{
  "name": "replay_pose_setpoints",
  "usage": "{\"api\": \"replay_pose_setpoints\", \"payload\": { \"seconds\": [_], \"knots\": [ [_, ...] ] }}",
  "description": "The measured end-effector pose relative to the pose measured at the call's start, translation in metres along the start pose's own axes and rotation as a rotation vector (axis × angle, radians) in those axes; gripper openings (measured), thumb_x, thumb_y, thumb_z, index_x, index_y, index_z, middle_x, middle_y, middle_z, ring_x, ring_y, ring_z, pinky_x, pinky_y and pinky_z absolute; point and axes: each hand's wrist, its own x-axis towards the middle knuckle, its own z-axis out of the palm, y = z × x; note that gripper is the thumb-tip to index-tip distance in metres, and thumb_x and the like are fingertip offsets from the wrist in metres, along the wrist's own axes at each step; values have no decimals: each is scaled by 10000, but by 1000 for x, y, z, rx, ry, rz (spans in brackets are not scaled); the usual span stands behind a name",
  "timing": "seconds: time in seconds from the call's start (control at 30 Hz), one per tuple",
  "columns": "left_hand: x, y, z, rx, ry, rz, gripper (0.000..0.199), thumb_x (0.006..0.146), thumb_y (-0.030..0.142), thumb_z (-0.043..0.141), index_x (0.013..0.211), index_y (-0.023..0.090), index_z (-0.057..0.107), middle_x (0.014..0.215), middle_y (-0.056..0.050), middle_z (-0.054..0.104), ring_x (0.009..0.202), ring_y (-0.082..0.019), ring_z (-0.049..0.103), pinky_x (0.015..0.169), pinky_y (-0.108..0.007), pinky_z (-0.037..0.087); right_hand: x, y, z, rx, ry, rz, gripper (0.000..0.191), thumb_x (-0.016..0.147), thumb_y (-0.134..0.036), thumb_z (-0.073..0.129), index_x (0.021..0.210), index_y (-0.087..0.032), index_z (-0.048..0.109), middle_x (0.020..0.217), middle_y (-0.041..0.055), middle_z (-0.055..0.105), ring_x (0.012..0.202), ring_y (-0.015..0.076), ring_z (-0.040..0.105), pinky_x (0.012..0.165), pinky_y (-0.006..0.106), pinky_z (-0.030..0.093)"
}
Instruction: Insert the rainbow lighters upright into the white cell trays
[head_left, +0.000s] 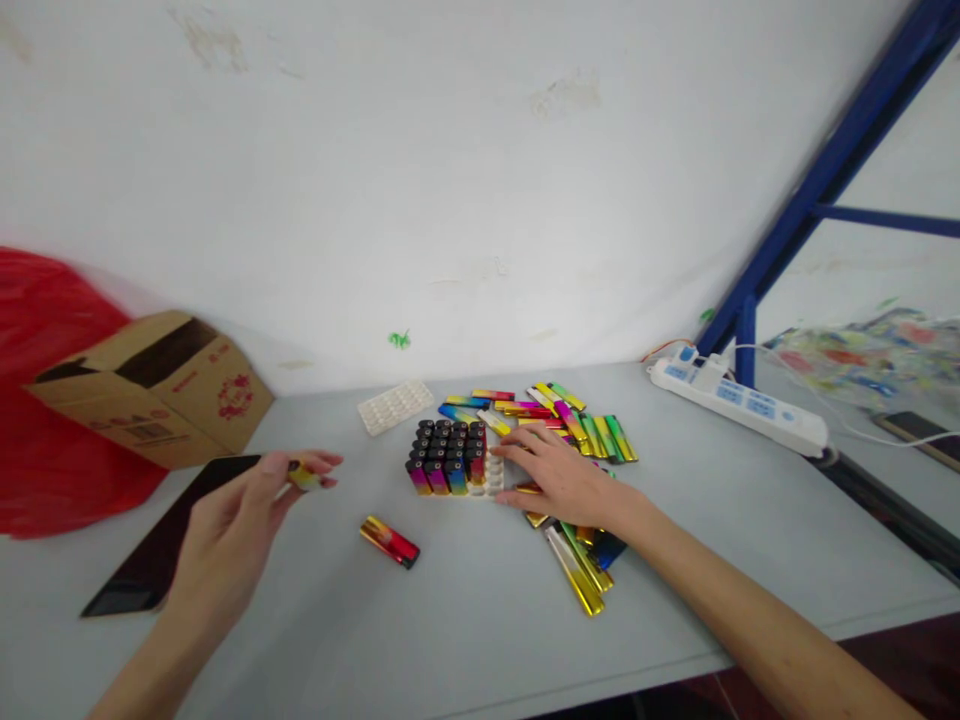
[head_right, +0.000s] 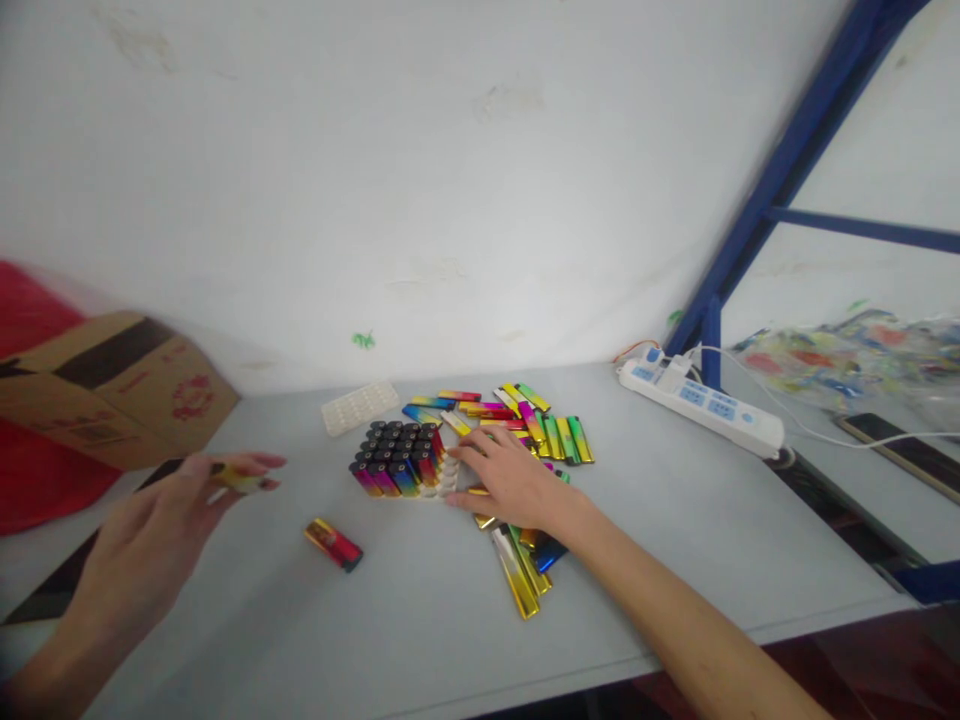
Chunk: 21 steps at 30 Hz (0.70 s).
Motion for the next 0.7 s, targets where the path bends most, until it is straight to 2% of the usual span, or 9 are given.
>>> {"api": "replay_pose_setpoints", "payload": {
  "seconds": [0.07, 0.1, 0.2, 0.27, 0.37, 0.43, 0.5, 0.63, 0.7],
  "knots": [
    [9, 7, 11, -346, -90, -188, 590, 968, 695, 475, 643, 209, 556, 688, -38, 614, 731, -201, 627, 694, -340, 581, 0, 0, 0, 2, -5, 3, 548, 990, -567, 599, 1393, -195, 577, 1330, 141, 602, 1307, 332, 494, 1135, 544, 438],
    [14, 8, 17, -460, -133, -257, 632, 961, 719, 457, 595, 205, 472, 556, 0, 476, 564, -148, 516, 552, -286, 521, 0, 0, 0, 5, -6, 4, 553, 990, -567, 600, 1394, -192, 577, 1331, 141, 604, 1305, 331, 495, 1135, 543, 438],
    [26, 10, 33, -562, -234, -354, 603, 959, 710, 476, 633, 206, 422, 484, 86, 231, 403, -69, 193, 367, -193, 265, 1, 0, 1, 14, -10, 9, 568, 984, -569, 610, 1401, -186, 574, 1328, 136, 613, 1294, 325, 498, 1134, 537, 439],
    [34, 12, 40, -520, -268, -321, 500, 959, 653, 542, 735, 210, 491, 504, 96, 278, 398, -54, 168, 362, -167, 192, 1, 0, 0, 15, -10, 11, 570, 981, -571, 614, 1400, -187, 575, 1331, 137, 612, 1295, 325, 496, 1134, 537, 438],
    [43, 16, 44, -468, -283, -227, 297, 928, 516, 676, 1023, 257, 567, 618, 73, 501, 426, -55, 306, 398, -150, 240, 1, -1, -1, 18, -10, 9, 559, 985, -568, 607, 1396, -189, 577, 1341, 140, 604, 1305, 323, 491, 1134, 527, 440],
    [45, 17, 45, -466, -264, -183, 339, 901, 435, 728, 1152, 297, 548, 725, 48, 608, 460, -62, 376, 419, -155, 279, 1, -1, -1, 19, -10, 7, 560, 986, -565, 607, 1400, -190, 575, 1339, 142, 604, 1315, 322, 487, 1137, 524, 438],
    [44, 13, 45, -462, -234, -160, 324, 886, 398, 749, 1127, 281, 568, 729, 43, 618, 471, -60, 384, 429, -159, 281, 1, -1, -1, 18, -9, 8, 563, 984, -565, 610, 1402, -190, 575, 1338, 145, 605, 1320, 321, 484, 1142, 530, 437],
    [38, 0, 48, -442, -108, -140, 258, 832, 384, 804, 925, 190, 661, 570, 83, 430, 465, -53, 318, 438, -174, 246, 1, -2, -1, 6, -11, 7, 560, 990, -564, 601, 1393, -176, 586, 1361, 157, 598, 1328, 331, 478, 1154, 550, 428],
    [37, -6, 50, -414, -45, -130, 293, 781, 395, 843, 832, 152, 687, 583, 71, 433, 473, -49, 308, 437, -191, 233, 1, -2, -2, 3, -18, 11, 556, 991, -556, 603, 1395, -175, 584, 1362, 158, 600, 1320, 336, 486, 1148, 557, 432]
  ]
}}
